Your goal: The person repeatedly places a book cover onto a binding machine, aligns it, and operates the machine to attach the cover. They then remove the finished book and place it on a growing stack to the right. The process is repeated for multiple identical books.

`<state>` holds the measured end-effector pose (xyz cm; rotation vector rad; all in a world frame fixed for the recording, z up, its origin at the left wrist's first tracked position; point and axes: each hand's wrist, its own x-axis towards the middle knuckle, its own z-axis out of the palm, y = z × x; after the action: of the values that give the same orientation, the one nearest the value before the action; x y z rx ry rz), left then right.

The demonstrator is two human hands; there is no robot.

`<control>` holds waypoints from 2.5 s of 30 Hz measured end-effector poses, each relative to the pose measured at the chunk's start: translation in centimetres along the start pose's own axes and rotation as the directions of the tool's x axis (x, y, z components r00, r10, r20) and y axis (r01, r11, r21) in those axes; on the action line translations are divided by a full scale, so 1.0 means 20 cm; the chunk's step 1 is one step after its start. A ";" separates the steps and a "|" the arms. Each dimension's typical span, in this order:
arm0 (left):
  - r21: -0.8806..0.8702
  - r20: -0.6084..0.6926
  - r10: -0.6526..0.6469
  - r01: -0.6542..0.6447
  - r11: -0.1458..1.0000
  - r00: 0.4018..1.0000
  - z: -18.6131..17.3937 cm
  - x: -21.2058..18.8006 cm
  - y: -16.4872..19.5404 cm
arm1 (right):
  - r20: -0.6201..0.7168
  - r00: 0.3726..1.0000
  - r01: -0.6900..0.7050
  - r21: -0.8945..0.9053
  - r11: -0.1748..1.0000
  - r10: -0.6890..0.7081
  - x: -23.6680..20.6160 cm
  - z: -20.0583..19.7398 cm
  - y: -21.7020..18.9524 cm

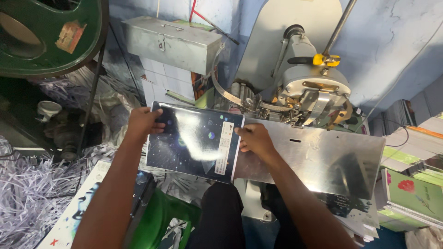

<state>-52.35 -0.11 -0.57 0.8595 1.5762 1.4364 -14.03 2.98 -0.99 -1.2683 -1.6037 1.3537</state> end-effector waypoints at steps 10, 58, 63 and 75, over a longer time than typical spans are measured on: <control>0.315 -0.108 0.010 0.024 0.949 0.994 0.13 -0.04 0.07 | -0.003 0.995 -0.101 0.036 0.994 0.101 -0.02 -0.14 -0.01; 0.677 0.007 0.146 -0.112 0.728 0.989 0.85 -0.35 0.10 | -0.379 0.813 -0.154 -0.872 0.465 -0.442 -0.46 -0.73 0.02; 0.652 0.003 0.123 -0.096 0.753 0.992 0.90 -0.38 0.10 | -0.143 0.741 0.147 -0.919 0.366 -0.656 -0.38 -0.82 0.17; 0.620 -0.019 0.121 -0.083 0.780 0.992 0.95 -0.45 0.13 | -0.108 0.759 0.262 -0.852 0.454 -0.642 -0.41 -0.87 0.21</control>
<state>-31.34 0.40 2.91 1.3044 2.1229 1.0068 5.48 0.48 -0.24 -1.2896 -2.0879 -0.1084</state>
